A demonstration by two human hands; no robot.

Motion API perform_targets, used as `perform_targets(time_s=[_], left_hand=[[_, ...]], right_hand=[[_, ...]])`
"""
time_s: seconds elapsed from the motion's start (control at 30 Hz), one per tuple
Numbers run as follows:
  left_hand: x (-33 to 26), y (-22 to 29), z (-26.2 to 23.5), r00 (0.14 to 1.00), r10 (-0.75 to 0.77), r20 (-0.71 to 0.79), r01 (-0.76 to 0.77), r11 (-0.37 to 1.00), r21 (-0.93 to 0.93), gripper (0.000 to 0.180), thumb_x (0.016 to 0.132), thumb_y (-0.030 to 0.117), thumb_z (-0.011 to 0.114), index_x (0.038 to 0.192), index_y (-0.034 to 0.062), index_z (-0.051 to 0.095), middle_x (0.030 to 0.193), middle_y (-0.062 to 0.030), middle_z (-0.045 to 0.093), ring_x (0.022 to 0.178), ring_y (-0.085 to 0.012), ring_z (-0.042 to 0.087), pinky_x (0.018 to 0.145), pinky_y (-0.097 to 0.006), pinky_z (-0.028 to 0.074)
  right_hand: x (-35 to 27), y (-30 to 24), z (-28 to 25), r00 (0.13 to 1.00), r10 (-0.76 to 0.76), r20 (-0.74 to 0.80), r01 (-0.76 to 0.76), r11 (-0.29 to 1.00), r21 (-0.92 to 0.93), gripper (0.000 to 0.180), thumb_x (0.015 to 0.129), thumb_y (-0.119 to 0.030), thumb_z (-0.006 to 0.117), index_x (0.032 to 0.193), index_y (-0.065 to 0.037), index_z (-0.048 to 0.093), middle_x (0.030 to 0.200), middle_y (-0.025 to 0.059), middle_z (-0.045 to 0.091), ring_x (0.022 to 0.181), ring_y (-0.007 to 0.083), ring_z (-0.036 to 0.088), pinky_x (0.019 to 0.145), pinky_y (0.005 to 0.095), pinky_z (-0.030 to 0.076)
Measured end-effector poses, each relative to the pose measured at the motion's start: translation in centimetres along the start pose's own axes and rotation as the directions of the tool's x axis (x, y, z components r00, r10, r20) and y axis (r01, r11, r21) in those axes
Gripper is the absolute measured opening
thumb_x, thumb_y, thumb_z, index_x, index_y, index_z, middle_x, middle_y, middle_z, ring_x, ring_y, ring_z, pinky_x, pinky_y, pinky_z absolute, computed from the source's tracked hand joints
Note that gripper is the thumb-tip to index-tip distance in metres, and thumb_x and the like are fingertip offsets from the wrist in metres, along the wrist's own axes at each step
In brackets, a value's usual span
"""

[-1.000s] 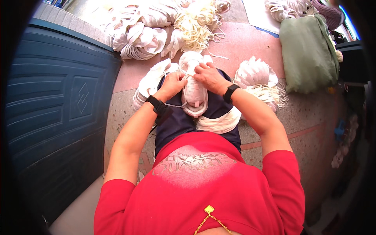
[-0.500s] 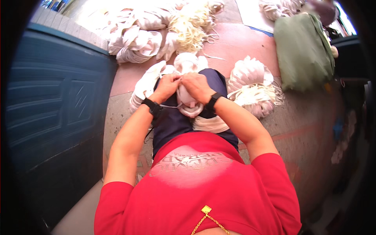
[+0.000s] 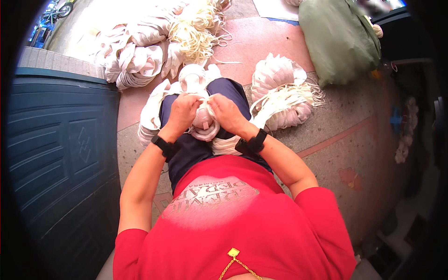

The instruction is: The recorder is lacing white athletic shoes while sitting on the floor.

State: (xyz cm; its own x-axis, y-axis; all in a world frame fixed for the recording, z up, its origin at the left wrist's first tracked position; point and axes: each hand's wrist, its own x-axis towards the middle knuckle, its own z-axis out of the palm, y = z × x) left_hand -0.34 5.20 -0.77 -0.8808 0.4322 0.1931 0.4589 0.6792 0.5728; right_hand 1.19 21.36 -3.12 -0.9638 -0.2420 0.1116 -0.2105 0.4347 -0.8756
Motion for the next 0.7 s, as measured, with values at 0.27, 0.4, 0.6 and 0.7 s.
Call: perform_targets(time_s=[0.27,0.4,0.6,0.7], left_hand=[[2.8,6.2,-1.1,0.862,-0.493,0.123,0.426,0.569,-0.703,0.016,0.080,0.013,0.056,0.085,-0.0016,0.060,0.061,-0.0044,0.059,0.055,-0.0063,0.053,0.050,-0.021,0.041],[1.6,5.6,-1.7,0.813,-0.565,0.144,0.511,0.572,-0.642,0.017,0.082,0.015,0.057,0.088,0.0000,0.060,0.061,0.0023,0.054,0.053,-0.0011,0.045,0.047,-0.015,0.033],[0.9,5.2,-1.5,0.744,-0.649,0.158,0.528,0.427,-0.734,0.018,0.081,0.017,0.058,0.088,-0.0008,0.058,0.061,0.0023,0.052,0.052,-0.0011,0.044,0.046,-0.015,0.032],[0.8,5.5,-1.4,0.737,-0.654,0.172,0.523,0.391,-0.757,0.018,0.082,0.017,0.058,0.087,-0.0008,0.058,0.062,0.0020,0.053,0.053,-0.0015,0.045,0.047,-0.015,0.033]], right_hand=[[1.1,-1.2,-3.1,0.944,0.312,0.106,-0.285,0.613,0.737,0.020,0.085,-0.015,0.053,0.094,0.002,0.058,0.081,-0.0010,0.054,0.073,0.0053,0.048,0.067,0.0184,0.038],[0.9,-2.5,-3.3,0.939,0.314,0.140,-0.306,0.579,0.756,0.024,0.085,-0.016,0.053,0.100,0.002,0.058,0.087,0.0014,0.057,0.080,0.0062,0.050,0.073,0.0202,0.040],[1.2,-2.6,-2.0,0.965,0.229,0.126,-0.245,0.626,0.740,0.027,0.084,-0.019,0.054,0.103,0.001,0.058,0.086,-0.0004,0.057,0.075,0.0043,0.047,0.067,0.0188,0.038],[1.3,-3.1,-1.9,0.963,0.236,0.131,-0.255,0.639,0.726,0.026,0.085,-0.018,0.053,0.102,0.002,0.058,0.085,-0.0007,0.057,0.077,0.0050,0.048,0.069,0.0193,0.039]])
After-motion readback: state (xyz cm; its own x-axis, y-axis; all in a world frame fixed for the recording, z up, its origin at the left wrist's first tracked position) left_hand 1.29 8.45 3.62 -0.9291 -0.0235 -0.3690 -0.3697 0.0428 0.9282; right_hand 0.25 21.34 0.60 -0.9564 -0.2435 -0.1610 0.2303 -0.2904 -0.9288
